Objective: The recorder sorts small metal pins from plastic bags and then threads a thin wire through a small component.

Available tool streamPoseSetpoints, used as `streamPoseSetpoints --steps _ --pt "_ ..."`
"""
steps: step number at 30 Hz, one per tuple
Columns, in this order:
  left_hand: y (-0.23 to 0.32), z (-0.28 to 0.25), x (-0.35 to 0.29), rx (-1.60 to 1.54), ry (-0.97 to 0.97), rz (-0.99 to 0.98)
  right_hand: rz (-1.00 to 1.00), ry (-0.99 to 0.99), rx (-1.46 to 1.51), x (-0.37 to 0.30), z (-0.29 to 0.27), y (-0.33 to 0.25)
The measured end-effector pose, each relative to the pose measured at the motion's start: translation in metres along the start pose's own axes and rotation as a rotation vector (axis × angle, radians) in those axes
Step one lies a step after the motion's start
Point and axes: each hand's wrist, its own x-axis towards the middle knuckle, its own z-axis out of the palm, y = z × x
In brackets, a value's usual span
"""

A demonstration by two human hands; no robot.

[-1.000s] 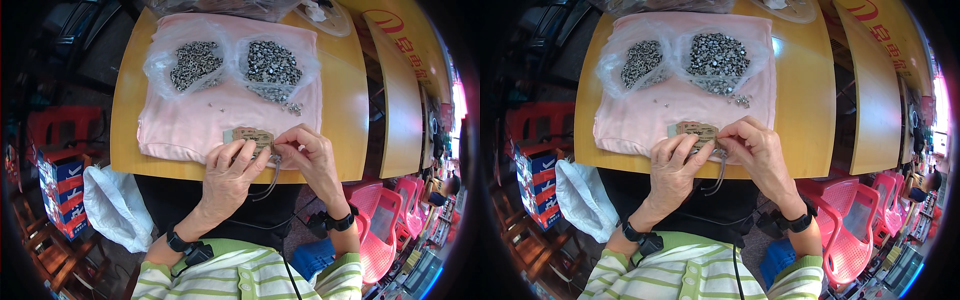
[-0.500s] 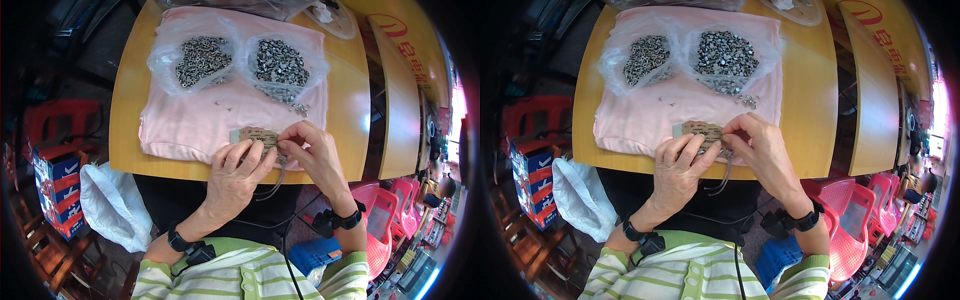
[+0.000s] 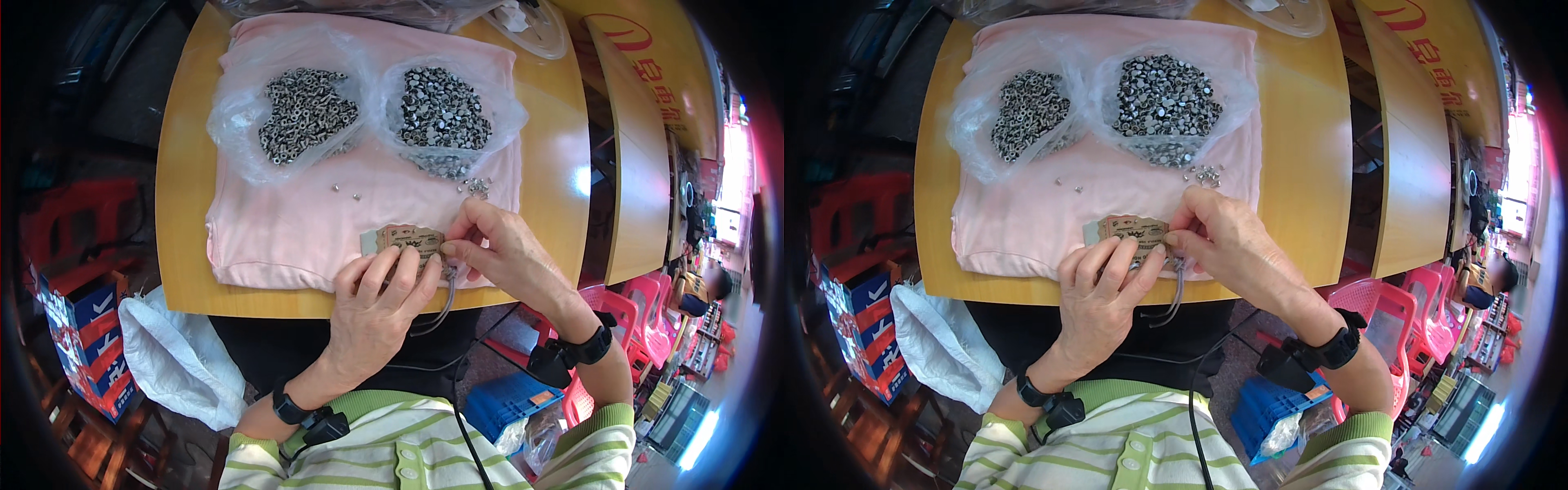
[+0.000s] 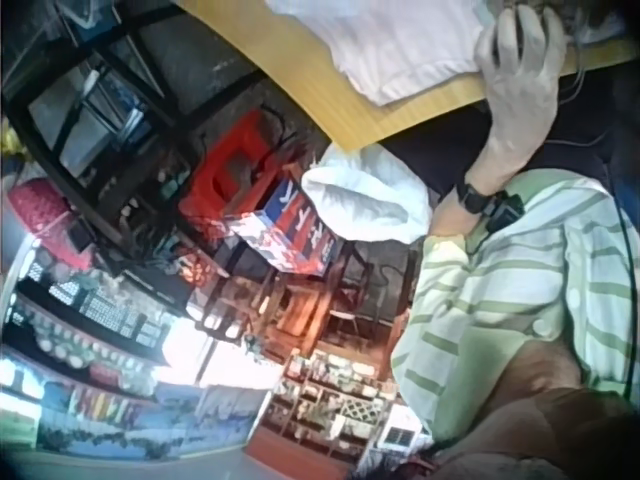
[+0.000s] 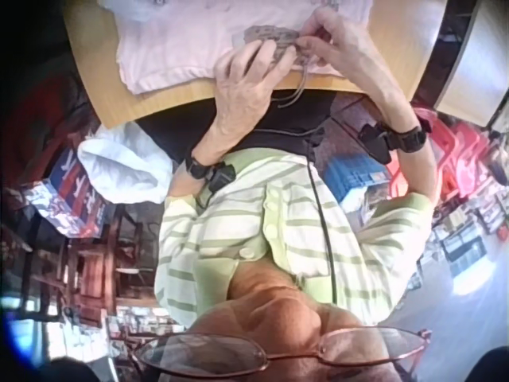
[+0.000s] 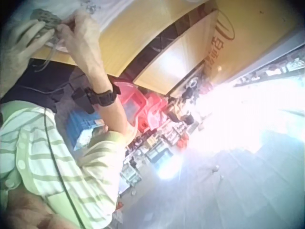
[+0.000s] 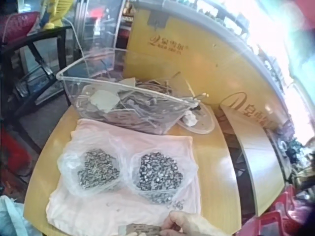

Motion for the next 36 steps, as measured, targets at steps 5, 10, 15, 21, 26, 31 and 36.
streamPoseSetpoints --steps 5,10,15,21,26,31,36 --pt "0.001 -0.003 0.001 -0.055 -0.035 -0.036 0.027 -0.044 0.005 0.003 -0.001 -0.006" --pt "0.001 -0.002 0.002 -0.049 -0.037 -0.030 0.023 -0.048 -0.041 0.003 -0.001 -0.006" --pt "-0.001 -0.003 0.001 -0.032 -0.014 -0.025 0.049 -0.049 0.061 0.004 -0.001 -0.010" --pt "0.000 -0.002 0.000 -0.030 0.000 -0.014 0.069 -0.053 0.125 0.002 -0.001 -0.012" --pt "-0.001 -0.002 0.000 -0.032 -0.007 -0.014 -0.062 -0.012 0.047 0.002 -0.001 -0.003" --pt "0.000 -0.001 0.000 -0.048 0.014 -0.020 -0.372 0.424 -0.082 0.016 -0.021 -0.024" --pt "0.002 -0.001 0.001 -0.085 0.021 -0.043 -0.563 0.572 -0.270 0.054 -0.019 -0.022"
